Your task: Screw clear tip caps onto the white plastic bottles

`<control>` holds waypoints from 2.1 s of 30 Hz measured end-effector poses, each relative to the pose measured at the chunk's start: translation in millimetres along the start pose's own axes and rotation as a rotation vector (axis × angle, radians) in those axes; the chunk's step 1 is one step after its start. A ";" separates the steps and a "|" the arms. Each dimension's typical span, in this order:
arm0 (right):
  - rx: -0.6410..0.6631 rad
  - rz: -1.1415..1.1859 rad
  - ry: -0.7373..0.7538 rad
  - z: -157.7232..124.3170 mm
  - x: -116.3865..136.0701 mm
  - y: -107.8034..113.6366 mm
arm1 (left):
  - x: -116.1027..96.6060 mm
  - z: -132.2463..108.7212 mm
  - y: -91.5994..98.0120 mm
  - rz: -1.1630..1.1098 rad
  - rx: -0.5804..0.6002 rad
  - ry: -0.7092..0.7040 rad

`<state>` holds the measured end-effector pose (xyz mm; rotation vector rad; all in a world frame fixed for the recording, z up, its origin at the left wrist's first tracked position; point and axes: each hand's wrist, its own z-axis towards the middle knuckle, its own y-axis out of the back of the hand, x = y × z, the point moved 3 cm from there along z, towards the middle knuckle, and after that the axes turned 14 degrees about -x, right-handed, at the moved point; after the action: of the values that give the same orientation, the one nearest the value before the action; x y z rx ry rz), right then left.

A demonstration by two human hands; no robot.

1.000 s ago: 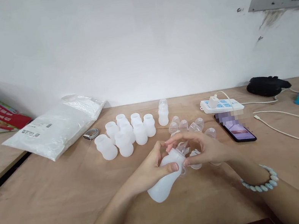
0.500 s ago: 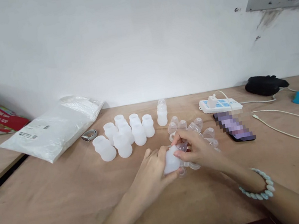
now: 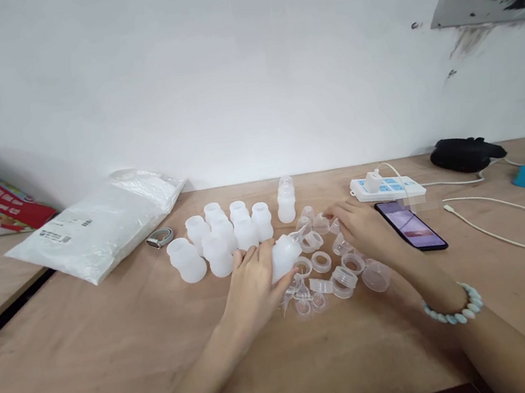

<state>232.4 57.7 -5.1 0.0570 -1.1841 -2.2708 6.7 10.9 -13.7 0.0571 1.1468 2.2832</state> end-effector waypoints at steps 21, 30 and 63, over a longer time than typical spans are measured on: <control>-0.088 1.112 -0.339 0.6 28.2 8.2 | -2.2 0.5 2.4 -0.012 0.084 0.029; -0.093 0.952 -0.174 -9.5 52.4 2.1 | -2.5 2.8 16.2 0.037 0.118 -0.022; 0.059 0.672 -0.063 38.6 57.2 48.0 | -1.4 -8.1 15.3 -0.404 -0.030 0.069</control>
<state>195.8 36.1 67.5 -0.3428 -1.0912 -1.6547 -1.7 -2.8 -7.0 -0.2452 1.0489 1.9538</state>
